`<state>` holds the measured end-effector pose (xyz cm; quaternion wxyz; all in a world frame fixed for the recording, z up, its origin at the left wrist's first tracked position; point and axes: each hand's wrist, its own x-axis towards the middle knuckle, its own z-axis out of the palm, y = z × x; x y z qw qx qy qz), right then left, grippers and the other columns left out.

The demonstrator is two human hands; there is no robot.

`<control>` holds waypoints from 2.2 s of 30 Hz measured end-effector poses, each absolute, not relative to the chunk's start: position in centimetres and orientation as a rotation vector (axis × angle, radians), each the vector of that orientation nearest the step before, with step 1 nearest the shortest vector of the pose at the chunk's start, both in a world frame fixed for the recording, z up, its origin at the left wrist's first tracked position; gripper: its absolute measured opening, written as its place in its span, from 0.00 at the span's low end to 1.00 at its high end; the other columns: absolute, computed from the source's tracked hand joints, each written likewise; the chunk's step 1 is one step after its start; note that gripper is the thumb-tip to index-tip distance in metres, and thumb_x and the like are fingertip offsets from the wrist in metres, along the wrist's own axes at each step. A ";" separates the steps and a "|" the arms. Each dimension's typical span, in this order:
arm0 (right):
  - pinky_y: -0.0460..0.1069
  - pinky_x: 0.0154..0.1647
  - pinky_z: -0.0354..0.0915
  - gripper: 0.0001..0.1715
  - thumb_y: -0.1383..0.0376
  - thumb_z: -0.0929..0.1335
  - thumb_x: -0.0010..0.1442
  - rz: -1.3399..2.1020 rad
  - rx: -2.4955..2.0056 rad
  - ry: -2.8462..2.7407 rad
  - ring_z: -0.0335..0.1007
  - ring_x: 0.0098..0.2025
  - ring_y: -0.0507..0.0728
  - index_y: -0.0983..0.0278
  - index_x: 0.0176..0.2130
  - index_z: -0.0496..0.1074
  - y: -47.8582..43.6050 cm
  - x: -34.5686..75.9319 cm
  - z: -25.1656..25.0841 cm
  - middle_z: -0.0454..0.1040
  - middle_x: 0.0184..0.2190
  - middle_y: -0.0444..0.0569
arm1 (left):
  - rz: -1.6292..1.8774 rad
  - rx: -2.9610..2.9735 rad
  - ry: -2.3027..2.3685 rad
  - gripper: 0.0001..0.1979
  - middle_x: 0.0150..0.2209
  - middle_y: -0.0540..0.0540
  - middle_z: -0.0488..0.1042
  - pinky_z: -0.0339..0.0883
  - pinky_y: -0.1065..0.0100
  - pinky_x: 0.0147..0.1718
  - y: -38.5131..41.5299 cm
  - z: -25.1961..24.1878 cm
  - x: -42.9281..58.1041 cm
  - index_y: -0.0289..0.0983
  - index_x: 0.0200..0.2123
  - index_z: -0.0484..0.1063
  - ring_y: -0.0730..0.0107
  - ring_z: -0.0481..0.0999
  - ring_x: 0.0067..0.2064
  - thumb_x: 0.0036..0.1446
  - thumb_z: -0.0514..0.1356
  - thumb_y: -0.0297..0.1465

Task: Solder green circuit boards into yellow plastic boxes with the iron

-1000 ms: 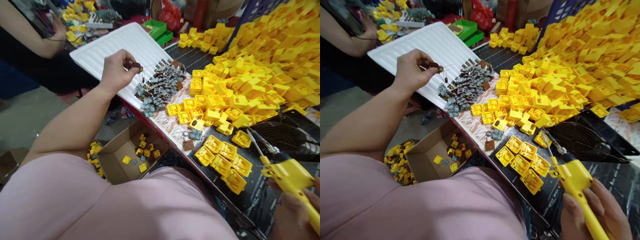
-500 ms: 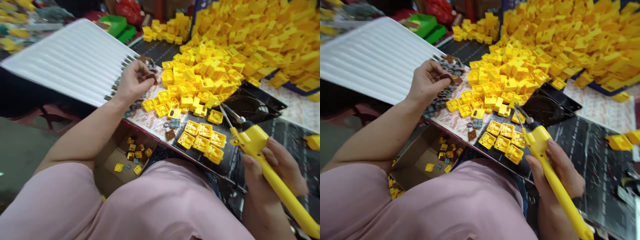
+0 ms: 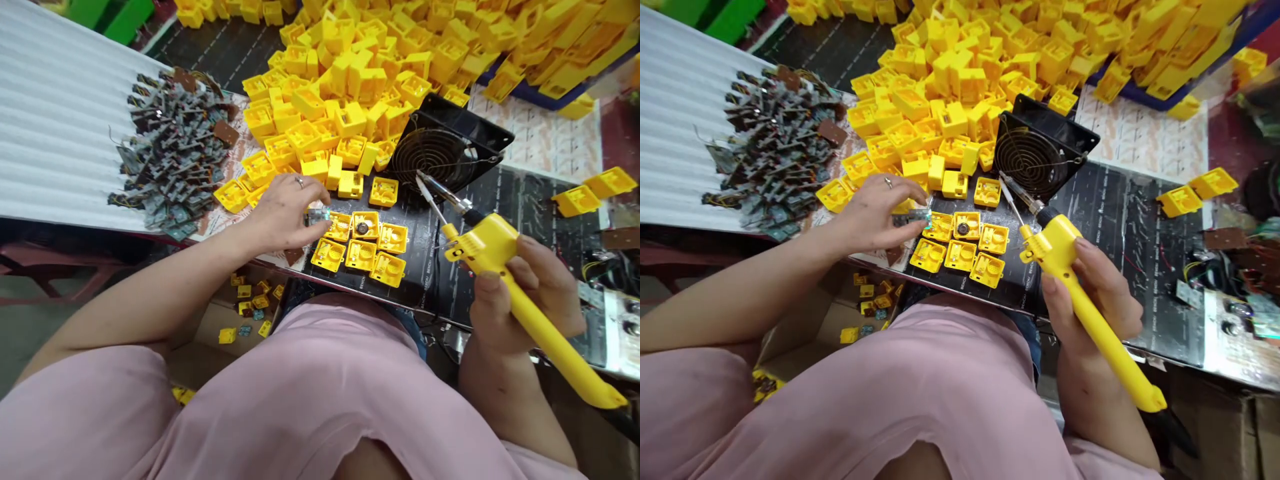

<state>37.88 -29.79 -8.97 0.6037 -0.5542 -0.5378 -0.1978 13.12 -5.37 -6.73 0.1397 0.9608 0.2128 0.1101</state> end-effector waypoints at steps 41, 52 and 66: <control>0.48 0.30 0.80 0.27 0.64 0.79 0.60 -0.166 -1.513 -1.568 0.82 0.29 0.54 0.55 0.58 0.76 -28.2 38.2 -7.7 0.86 0.40 0.44 | -0.045 2.726 0.743 0.10 0.30 0.51 0.80 0.74 0.62 0.45 -5.1 -5.9 20.4 0.43 0.35 0.82 0.57 0.83 0.40 0.53 0.60 0.33; 0.48 0.22 0.76 0.14 0.68 0.80 0.56 -0.185 -1.365 -1.615 0.81 0.25 0.56 0.57 0.34 0.74 -26.9 38.0 -7.4 0.81 0.26 0.40 | 0.002 2.767 0.620 0.05 0.25 0.51 0.75 0.74 0.62 0.41 -4.1 -6.9 21.2 0.40 0.27 0.78 0.60 0.80 0.35 0.50 0.64 0.34; 0.44 0.22 0.74 0.15 0.64 0.80 0.58 -0.221 -1.305 -1.813 0.81 0.26 0.53 0.57 0.34 0.72 -25.9 38.4 -6.1 0.81 0.26 0.37 | -0.130 2.844 0.583 0.07 0.22 0.50 0.71 0.72 0.65 0.37 -3.7 -6.2 22.5 0.40 0.25 0.77 0.60 0.79 0.33 0.50 0.66 0.36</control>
